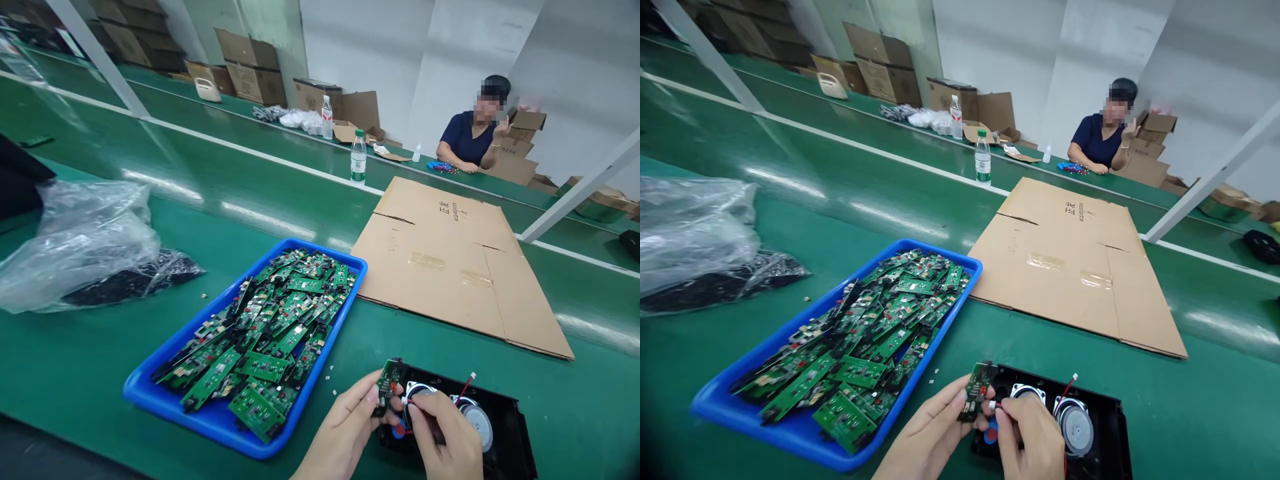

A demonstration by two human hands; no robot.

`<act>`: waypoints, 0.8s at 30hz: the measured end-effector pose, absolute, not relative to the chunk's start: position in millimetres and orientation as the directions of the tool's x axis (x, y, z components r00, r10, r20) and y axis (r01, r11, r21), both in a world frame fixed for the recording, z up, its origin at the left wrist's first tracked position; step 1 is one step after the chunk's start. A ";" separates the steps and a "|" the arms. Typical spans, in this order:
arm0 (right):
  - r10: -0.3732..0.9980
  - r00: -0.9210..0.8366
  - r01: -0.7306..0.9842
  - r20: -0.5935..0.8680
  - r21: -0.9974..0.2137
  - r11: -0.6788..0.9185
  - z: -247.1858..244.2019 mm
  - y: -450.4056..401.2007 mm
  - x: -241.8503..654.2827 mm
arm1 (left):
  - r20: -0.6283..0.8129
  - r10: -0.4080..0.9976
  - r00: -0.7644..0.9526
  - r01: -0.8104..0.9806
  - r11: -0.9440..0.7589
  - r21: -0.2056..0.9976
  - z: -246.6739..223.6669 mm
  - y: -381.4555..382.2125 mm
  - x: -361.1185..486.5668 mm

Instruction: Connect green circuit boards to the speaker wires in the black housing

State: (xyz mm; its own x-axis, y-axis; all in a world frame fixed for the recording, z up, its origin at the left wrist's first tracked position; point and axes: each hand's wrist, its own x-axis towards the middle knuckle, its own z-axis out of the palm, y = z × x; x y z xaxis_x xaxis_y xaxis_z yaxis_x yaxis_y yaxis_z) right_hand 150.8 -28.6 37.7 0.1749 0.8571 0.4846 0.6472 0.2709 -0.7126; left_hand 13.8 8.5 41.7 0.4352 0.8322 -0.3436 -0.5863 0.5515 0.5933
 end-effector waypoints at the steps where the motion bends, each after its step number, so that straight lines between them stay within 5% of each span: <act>1: 0.829 0.149 0.663 0.539 -0.676 0.321 38.7 -28.1 148.3 | -0.336 0.834 0.438 -0.575 0.547 0.608 44.3 7.4 14.0; 8: 0.725 0.134 0.700 0.676 -0.582 0.414 48.0 -25.7 136.4 | -0.269 0.858 0.438 -0.491 0.479 0.727 56.0 3.6 13.8; 24: 0.763 0.012 0.679 0.646 -0.566 0.468 52.5 -31.4 147.8 | -0.263 0.881 0.393 -0.522 0.449 0.725 58.3 -0.4 17.4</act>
State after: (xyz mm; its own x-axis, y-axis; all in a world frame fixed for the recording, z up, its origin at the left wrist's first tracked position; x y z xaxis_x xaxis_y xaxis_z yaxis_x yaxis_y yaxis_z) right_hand 147.8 -31.4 52.5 0.0123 0.7635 0.6457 0.6789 0.4677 -0.5660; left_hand 17.4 -0.4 58.3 0.3930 0.8811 -0.2632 -0.5220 0.4493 0.7250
